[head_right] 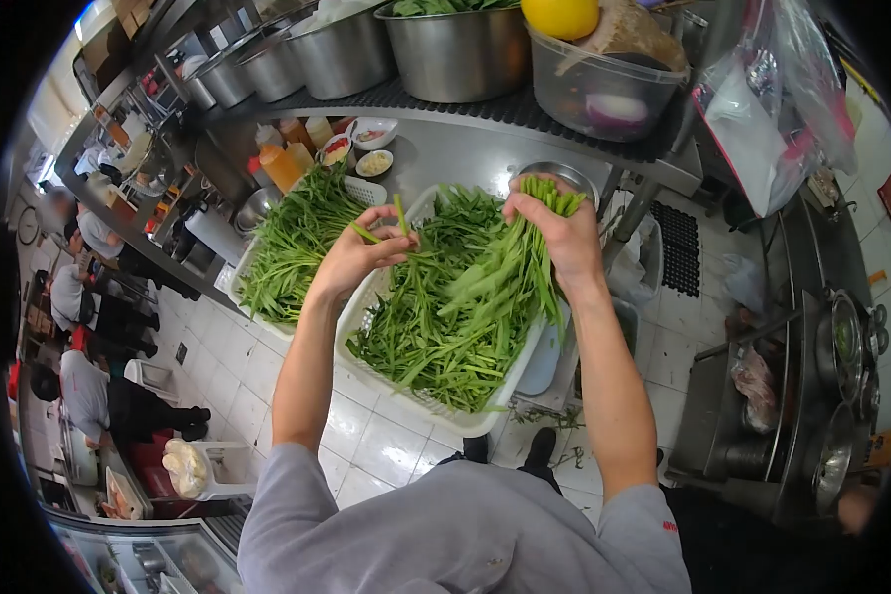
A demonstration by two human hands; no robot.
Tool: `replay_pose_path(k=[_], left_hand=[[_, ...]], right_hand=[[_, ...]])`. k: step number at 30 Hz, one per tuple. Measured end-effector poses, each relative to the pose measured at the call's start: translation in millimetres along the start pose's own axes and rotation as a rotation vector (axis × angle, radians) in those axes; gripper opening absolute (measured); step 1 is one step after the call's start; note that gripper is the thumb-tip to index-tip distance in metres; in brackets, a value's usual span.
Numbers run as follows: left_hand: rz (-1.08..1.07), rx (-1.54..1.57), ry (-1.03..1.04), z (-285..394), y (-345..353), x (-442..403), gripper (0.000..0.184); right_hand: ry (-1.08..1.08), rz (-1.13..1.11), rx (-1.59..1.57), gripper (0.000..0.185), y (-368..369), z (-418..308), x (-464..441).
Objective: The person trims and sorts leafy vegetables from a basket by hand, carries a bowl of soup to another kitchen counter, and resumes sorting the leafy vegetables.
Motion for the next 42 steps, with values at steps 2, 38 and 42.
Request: replay_pose_path(k=[2,38,42], left_hand=[[-0.056,-0.004,-0.003,11,8,3,0.049],[-0.124,-0.076,0.203,35,27,26,0.039],[0.036,-0.331,0.597,59,40,56,0.045]], right_hand=[[0.018,-0.047,0.088,0.019,12,0,-2],[-0.127,-0.115,0.895,0.029,90,-18,34],[-0.041,-0.208,1.135,0.025,87,-25,44]])
Point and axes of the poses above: each hand's wrist, its own x-axis away from the middle knuckle, its own y-axis out of the palm, z = x × y, the point moved 4 cm from there along -x, towards the middle knuckle, and after that the axes turned 6 degrees about x, right-handed, at the moved point
